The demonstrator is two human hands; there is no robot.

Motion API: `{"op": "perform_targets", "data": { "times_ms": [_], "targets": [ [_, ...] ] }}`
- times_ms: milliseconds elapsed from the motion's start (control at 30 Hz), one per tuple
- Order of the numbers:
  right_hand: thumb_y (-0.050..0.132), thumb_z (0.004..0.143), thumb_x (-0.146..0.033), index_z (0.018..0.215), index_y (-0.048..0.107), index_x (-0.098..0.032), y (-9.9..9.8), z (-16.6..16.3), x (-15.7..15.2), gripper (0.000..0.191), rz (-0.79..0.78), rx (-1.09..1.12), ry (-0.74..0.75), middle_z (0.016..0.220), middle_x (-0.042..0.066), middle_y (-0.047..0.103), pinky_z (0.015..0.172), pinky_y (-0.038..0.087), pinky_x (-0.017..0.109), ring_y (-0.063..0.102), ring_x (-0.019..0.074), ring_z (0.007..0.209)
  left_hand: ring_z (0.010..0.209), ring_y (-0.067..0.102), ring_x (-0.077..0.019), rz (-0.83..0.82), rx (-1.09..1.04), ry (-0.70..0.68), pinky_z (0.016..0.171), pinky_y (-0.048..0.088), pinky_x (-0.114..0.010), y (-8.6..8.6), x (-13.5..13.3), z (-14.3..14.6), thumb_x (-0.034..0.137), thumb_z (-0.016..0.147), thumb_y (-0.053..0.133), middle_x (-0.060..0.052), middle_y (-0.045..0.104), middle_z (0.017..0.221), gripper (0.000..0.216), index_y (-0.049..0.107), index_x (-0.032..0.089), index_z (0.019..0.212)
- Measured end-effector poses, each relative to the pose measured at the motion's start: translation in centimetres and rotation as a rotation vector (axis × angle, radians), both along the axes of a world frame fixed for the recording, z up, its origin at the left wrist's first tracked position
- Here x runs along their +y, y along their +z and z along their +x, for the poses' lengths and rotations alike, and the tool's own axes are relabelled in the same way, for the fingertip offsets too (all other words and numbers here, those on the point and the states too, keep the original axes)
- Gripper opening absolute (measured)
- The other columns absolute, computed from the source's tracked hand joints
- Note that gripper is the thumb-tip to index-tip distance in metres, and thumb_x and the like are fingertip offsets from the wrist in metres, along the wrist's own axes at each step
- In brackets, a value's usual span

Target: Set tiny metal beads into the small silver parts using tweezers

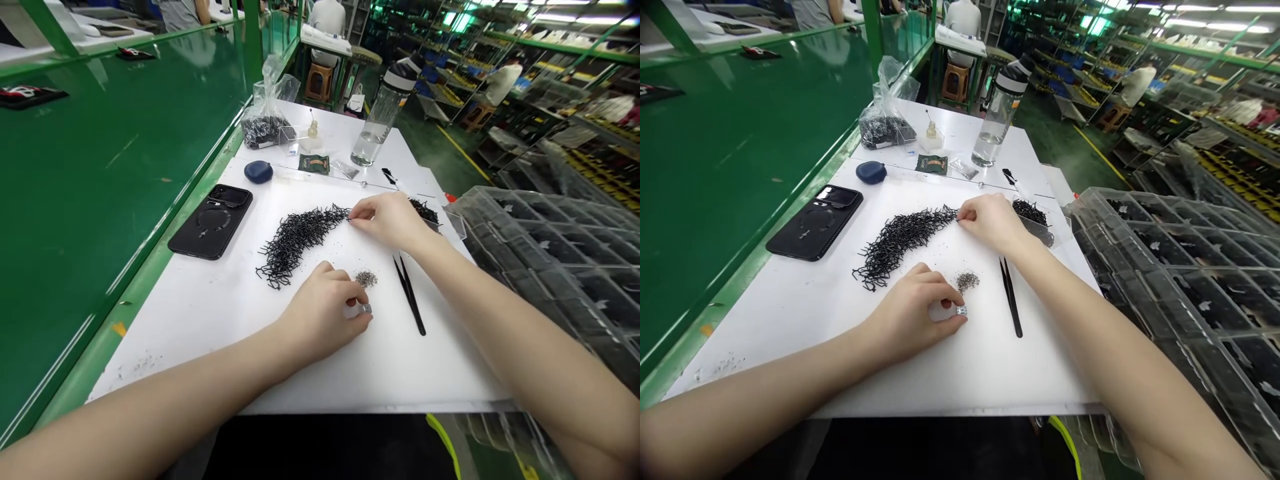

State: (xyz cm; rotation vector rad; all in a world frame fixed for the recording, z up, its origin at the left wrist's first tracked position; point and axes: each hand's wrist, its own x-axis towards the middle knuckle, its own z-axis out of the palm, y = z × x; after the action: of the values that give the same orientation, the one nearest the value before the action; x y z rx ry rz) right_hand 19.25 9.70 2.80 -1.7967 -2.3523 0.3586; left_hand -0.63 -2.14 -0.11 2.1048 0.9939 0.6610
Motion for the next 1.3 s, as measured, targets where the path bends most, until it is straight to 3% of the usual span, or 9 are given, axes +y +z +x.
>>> {"op": "perform_targets", "data": {
  "times_ms": [400,733,867,933,1033,1100,1200,1300],
  "targets": [
    [0.067,0.102,-0.039,0.131,0.066,-0.020,-0.1,0.1,0.6,0.036,-0.049,-0.054,0.029,0.135,0.011,0.067,0.096,0.061,0.046,0.069,0.0247,0.114,0.088,0.061,-0.0253,-0.001,-0.024,-0.007,0.083,0.055,-0.037,0.1,-0.1,-0.1,0.021,0.082,0.075,-0.006,0.077,0.085,0.007,0.080,0.019,0.087],
    [0.067,0.102,-0.039,0.133,0.065,-0.019,0.2,-0.5,1.4,0.036,-0.057,-0.023,-0.084,0.136,0.011,0.066,0.097,0.061,0.047,0.069,0.0253,0.115,0.098,0.066,-0.0269,-0.027,-0.111,0.040,0.089,0.056,-0.039,0.2,-0.2,-0.1,0.023,0.082,0.076,-0.005,0.079,0.089,0.009,0.080,0.021,0.090],
    [0.067,0.102,-0.039,0.131,0.065,-0.018,0.3,-0.1,0.6,0.036,-0.064,0.106,-0.123,0.133,0.011,0.067,0.094,0.062,0.046,0.070,0.0244,0.112,0.095,0.068,-0.0252,-0.060,-0.162,0.088,0.085,0.056,-0.038,0.5,-0.3,-0.1,0.019,0.080,0.075,-0.003,0.080,0.090,0.010,0.078,0.022,0.090],
    [0.069,0.101,-0.038,0.124,0.068,-0.017,0.8,0.5,-0.6,0.032,-0.047,0.210,-0.138,0.122,0.009,0.071,0.088,0.063,0.042,0.072,0.0219,0.102,0.089,0.070,-0.0231,-0.084,-0.191,0.114,0.084,0.057,-0.037,0.6,-0.3,-0.1,0.019,0.079,0.076,-0.002,0.080,0.089,0.012,0.079,0.022,0.089],
    [0.072,0.092,-0.023,0.099,0.075,-0.017,1.6,1.7,-3.6,0.010,0.020,0.426,-0.157,0.077,0.001,0.071,0.070,0.060,0.032,0.068,0.0164,0.067,0.078,0.068,-0.0188,-0.139,-0.239,0.147,0.080,0.057,-0.034,1.0,-0.2,-0.2,0.020,0.077,0.076,0.000,0.081,0.089,0.014,0.081,0.023,0.089],
    [0.068,0.090,-0.019,0.092,0.076,-0.019,1.6,2.5,-5.7,0.008,0.042,0.573,-0.140,0.059,-0.003,0.062,0.064,0.057,0.030,0.065,0.0157,0.058,0.075,0.067,-0.0169,-0.192,-0.277,0.165,0.076,0.057,-0.032,1.2,-0.1,-0.3,0.020,0.076,0.076,0.000,0.082,0.090,0.016,0.082,0.024,0.091],
    [0.069,0.094,-0.028,0.092,0.076,-0.021,0.9,3.1,-8.1,0.011,0.015,0.754,-0.076,0.065,-0.002,0.066,0.062,0.059,0.029,0.065,0.0139,0.055,0.072,0.067,-0.0151,-0.296,-0.338,0.176,0.071,0.058,-0.029,1.4,0.2,-0.4,0.022,0.078,0.076,-0.001,0.083,0.092,0.021,0.085,0.023,0.096],
    [0.078,0.091,-0.037,0.092,0.080,-0.023,0.1,2.9,-9.3,0.014,-0.033,0.890,0.007,0.089,0.004,0.076,0.068,0.065,0.029,0.074,0.0162,0.072,0.072,0.070,-0.0145,-0.401,-0.400,0.164,0.069,0.061,-0.026,1.6,0.6,-0.4,0.023,0.081,0.075,-0.004,0.084,0.099,0.025,0.085,0.020,0.103]
  ]
}}
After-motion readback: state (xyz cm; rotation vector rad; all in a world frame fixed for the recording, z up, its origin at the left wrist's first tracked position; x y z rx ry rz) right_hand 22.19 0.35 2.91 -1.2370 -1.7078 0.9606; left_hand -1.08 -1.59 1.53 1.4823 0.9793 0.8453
